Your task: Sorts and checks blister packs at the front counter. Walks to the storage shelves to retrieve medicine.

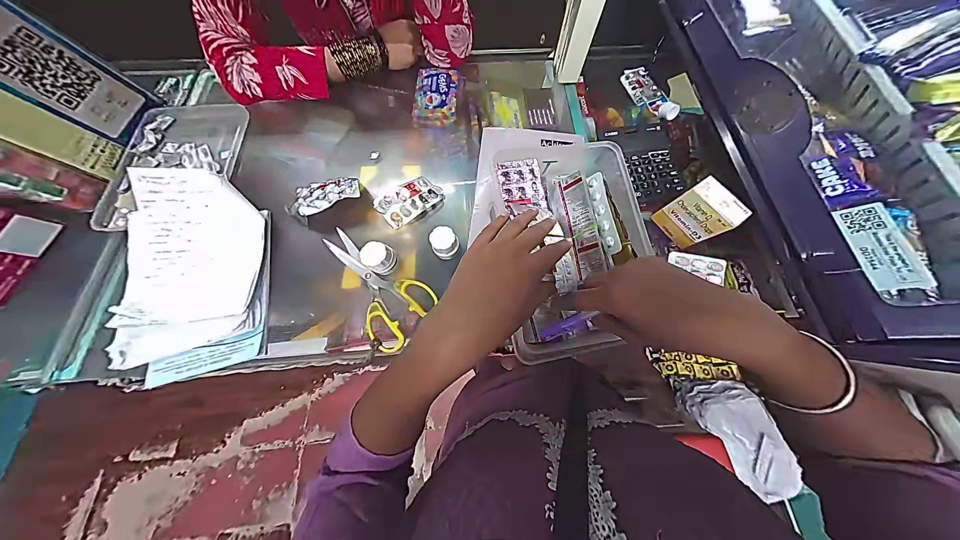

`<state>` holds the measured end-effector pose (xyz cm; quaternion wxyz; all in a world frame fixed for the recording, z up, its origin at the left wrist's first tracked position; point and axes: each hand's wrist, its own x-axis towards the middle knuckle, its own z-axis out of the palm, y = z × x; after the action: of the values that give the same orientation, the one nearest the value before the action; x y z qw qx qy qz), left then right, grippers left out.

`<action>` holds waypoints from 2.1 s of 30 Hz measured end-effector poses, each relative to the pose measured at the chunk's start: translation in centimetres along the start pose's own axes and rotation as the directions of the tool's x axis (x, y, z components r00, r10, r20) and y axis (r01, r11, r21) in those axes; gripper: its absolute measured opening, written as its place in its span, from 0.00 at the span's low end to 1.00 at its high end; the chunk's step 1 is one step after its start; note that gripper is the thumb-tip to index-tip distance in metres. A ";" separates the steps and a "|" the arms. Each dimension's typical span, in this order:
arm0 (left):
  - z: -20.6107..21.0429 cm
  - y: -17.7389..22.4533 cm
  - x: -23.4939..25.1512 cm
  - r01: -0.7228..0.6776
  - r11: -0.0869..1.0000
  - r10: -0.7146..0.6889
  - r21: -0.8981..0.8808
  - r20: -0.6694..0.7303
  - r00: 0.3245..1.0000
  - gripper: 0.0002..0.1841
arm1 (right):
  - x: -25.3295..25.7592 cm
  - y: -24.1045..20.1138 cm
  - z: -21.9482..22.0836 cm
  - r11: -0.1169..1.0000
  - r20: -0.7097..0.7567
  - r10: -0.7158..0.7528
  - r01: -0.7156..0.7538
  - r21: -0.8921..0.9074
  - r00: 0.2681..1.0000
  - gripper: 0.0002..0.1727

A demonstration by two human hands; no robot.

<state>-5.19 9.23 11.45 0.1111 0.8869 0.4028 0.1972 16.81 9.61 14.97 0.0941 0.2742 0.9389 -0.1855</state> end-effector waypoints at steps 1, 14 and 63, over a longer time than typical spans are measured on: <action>0.0 -0.1 -0.1 0.000 1.000 0.000 -0.001 -0.009 1.000 0.21 | 0.3 -0.1 -0.3 1.000 0.024 -0.002 0.003 -0.018 1.000 0.18; 0.6 -1.5 -0.3 -0.058 0.994 0.049 -0.091 -0.103 0.993 0.22 | -1.5 1.8 -1.1 0.934 -0.211 -0.319 0.269 -0.234 0.924 0.06; -0.6 -0.6 -10.5 -0.105 0.515 0.018 -0.851 -0.112 0.994 0.13 | 6.6 -3.3 -3.2 0.767 -0.372 -0.490 0.593 0.245 0.788 0.11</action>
<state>-12.18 1.65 9.07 0.5072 0.7218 0.2271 0.4125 9.28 11.45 17.05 -0.1511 0.0244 0.9327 -0.3266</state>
